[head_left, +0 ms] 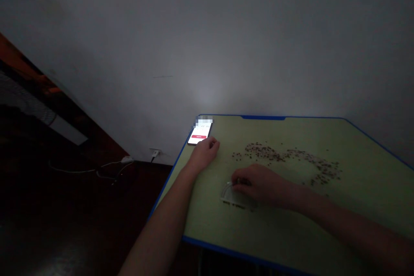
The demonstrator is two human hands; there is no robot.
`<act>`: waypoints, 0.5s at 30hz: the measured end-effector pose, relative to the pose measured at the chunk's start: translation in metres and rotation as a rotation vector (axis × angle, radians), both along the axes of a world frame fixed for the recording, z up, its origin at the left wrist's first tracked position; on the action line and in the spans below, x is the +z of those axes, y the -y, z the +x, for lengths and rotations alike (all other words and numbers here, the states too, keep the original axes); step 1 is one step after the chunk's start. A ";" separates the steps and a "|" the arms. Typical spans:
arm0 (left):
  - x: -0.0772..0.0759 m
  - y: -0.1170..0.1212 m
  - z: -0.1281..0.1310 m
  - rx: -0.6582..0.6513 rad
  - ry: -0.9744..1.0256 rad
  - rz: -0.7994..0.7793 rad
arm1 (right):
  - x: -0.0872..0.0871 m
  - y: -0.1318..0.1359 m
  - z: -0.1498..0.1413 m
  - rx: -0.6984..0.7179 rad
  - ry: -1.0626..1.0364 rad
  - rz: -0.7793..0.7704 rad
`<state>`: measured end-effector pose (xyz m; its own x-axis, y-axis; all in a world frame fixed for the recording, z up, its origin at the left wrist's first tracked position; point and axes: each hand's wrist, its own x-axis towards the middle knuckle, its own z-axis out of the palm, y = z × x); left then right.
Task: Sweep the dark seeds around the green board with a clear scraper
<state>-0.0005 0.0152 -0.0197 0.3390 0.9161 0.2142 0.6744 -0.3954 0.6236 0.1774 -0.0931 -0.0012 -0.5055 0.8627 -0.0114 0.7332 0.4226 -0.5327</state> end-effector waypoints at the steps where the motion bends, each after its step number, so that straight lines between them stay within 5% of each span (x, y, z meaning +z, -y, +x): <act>1: 0.000 0.000 0.000 0.002 0.002 0.001 | -0.001 0.003 -0.001 0.015 -0.007 -0.017; 15: -0.006 -0.003 0.001 0.021 -0.022 0.014 | -0.003 0.056 -0.019 0.091 -0.042 -0.048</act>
<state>0.0004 0.0182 -0.0253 0.3242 0.9202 0.2194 0.6964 -0.3891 0.6031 0.1588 -0.1486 -0.0045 -0.5826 0.8122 -0.0294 0.6698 0.4594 -0.5833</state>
